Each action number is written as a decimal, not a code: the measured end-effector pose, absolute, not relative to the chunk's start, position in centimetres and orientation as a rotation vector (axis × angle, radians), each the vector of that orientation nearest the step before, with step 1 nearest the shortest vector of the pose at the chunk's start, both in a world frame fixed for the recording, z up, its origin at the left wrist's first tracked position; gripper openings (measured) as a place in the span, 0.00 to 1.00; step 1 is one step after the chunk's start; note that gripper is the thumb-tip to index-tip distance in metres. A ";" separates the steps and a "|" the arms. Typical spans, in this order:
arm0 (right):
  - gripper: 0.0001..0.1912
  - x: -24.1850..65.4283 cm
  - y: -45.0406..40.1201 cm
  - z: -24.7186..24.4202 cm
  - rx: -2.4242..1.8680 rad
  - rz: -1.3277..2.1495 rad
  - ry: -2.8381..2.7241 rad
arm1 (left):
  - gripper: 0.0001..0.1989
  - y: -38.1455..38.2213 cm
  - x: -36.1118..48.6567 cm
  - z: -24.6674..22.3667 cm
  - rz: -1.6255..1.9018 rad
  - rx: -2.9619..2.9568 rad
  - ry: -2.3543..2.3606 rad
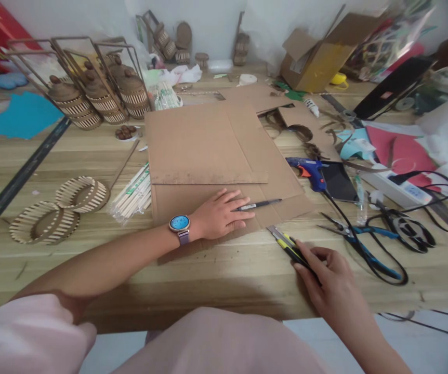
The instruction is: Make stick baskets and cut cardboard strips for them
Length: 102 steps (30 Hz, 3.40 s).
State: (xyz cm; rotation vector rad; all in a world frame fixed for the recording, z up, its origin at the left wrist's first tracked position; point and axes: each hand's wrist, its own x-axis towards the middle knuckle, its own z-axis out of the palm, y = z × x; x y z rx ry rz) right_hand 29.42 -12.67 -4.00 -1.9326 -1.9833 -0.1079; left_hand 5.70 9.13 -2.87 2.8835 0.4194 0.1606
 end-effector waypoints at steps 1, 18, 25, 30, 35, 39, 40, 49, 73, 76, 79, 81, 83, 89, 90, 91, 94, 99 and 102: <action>0.26 29.3 -12.8 -4.0 -1.929 -0.105 -1.995 | 0.23 9.1 5.7 -2.9 0.163 2.884 0.423; 0.24 25.1 -13.2 -3.7 -1.958 0.014 -1.891 | 0.24 10.3 4.7 -2.0 0.250 2.785 0.292; 0.26 27.4 -12.7 -4.2 -1.985 0.142 -1.979 | 0.27 11.8 -2.4 -1.8 0.145 2.890 0.353; 0.26 27.6 -12.4 -4.4 -1.896 0.098 -2.069 | 0.30 11.3 -4.0 -2.8 0.052 2.909 0.372; 0.27 25.5 -12.8 -4.0 -1.848 0.090 -2.083 | 0.30 11.2 -3.5 -3.0 0.096 2.912 0.399; 0.23 23.8 -12.2 -3.6 -1.865 0.084 -2.024 | 0.29 11.2 -3.5 -3.1 0.111 2.904 0.414; 0.23 23.5 -12.0 -3.5 -1.867 0.089 -2.030 | 0.29 11.2 -3.6 -3.1 0.110 2.900 0.421; 0.23 22.8 -12.0 -3.0 -1.827 0.049 -2.069 | 0.30 10.9 -3.4 -2.9 0.130 2.897 0.431; 0.24 18.9 -9.9 -3.9 -1.555 0.094 -2.239 | 0.27 11.0 -3.1 -2.7 0.115 2.821 0.479; 0.24 18.9 -9.9 -3.9 -1.492 0.104 -2.258 | 0.26 11.0 -3.0 -2.7 0.111 2.816 0.484; 0.22 18.5 -9.7 -4.0 -1.454 0.088 -2.270 | 0.26 11.0 -3.0 -2.8 0.119 2.814 0.487; 0.20 17.9 -9.3 -4.0 -1.426 0.107 -2.303 | 0.26 11.0 -2.9 -2.9 0.126 2.819 0.490; 0.20 17.4 -8.9 -4.0 -1.395 0.155 -2.357 | 0.26 10.9 -2.9 -2.9 0.127 2.828 0.495; 0.21 16.8 -7.9 -4.0 -1.379 0.208 -2.422 | 0.25 10.9 -2.7 -2.7 0.104 2.836 0.504; 0.21 16.8 -7.8 -3.9 -1.371 0.195 -2.441 | 0.24 10.9 -2.7 -2.7 0.098 2.838 0.506; 0.21 16.7 -7.6 -3.9 -1.360 0.184 -2.459 | 0.24 10.9 -2.7 -2.6 0.092 2.841 0.508; 0.21 16.9 -7.2 -3.8 -1.325 0.183 -2.484 | 0.24 10.9 -2.6 -2.6 0.075 2.855 0.506; 0.21 17.4 -6.3 -3.1 -1.273 0.282 -2.513 | 0.25 11.0 -2.6 -2.7 0.076 2.868 0.493; 0.20 17.2 -6.0 -2.9 -1.128 0.373 -2.576 | 0.25 10.9 -2.5 -2.7 0.083 2.857 0.486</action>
